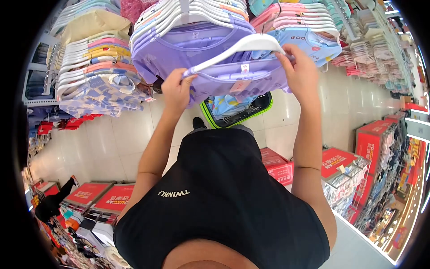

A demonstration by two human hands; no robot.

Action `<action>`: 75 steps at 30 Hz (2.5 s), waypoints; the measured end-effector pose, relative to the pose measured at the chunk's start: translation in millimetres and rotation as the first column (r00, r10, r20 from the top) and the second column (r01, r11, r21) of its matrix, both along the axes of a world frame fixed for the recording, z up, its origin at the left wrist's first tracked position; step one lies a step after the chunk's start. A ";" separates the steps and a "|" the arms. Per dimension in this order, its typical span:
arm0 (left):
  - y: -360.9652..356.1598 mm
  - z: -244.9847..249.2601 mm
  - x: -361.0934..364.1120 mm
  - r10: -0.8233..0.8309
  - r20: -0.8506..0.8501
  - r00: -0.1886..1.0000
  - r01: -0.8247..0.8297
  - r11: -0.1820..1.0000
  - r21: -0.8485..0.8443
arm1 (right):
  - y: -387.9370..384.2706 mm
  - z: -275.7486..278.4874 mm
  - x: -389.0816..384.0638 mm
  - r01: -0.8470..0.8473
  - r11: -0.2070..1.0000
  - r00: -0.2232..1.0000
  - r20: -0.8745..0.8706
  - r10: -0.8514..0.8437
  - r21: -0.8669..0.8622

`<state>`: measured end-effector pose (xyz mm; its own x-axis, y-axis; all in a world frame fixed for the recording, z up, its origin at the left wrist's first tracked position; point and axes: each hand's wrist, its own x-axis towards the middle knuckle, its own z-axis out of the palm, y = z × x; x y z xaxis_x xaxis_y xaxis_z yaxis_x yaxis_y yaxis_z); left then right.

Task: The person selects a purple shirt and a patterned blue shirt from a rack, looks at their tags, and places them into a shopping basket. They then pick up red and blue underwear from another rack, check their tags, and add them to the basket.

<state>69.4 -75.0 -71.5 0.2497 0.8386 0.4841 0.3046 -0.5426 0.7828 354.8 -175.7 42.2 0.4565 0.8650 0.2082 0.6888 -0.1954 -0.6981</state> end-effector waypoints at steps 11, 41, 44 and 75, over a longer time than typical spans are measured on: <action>-41.8 -116.9 57.4 -0.053 -0.183 0.982 -0.005 0.953 -0.301 | 0.1 -144.2 90.4 -0.210 0.921 0.938 0.198 0.284 -0.329; -289.2 -396.4 -37.2 0.132 -0.600 0.789 -0.613 0.244 -0.752 | -127.3 -422.4 146.4 -0.536 0.309 0.831 -0.428 0.355 -0.785; -249.8 -429.7 -25.6 0.156 -0.603 0.782 -0.622 0.256 -0.740 | -161.8 -400.9 172.9 -0.518 0.331 0.855 -0.466 0.229 -0.789; -106.0 -347.1 -142.9 0.670 -0.288 0.684 -0.539 0.198 -0.819 | -136.4 -369.4 106.0 -0.468 0.473 0.785 -0.597 -0.165 -0.746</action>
<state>-73.5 -181.1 -418.6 -0.5191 0.6799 -0.5179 0.1155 0.6562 0.7457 460.8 -312.1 -327.2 0.0376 0.5136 -0.8572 0.3489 -0.8106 -0.4704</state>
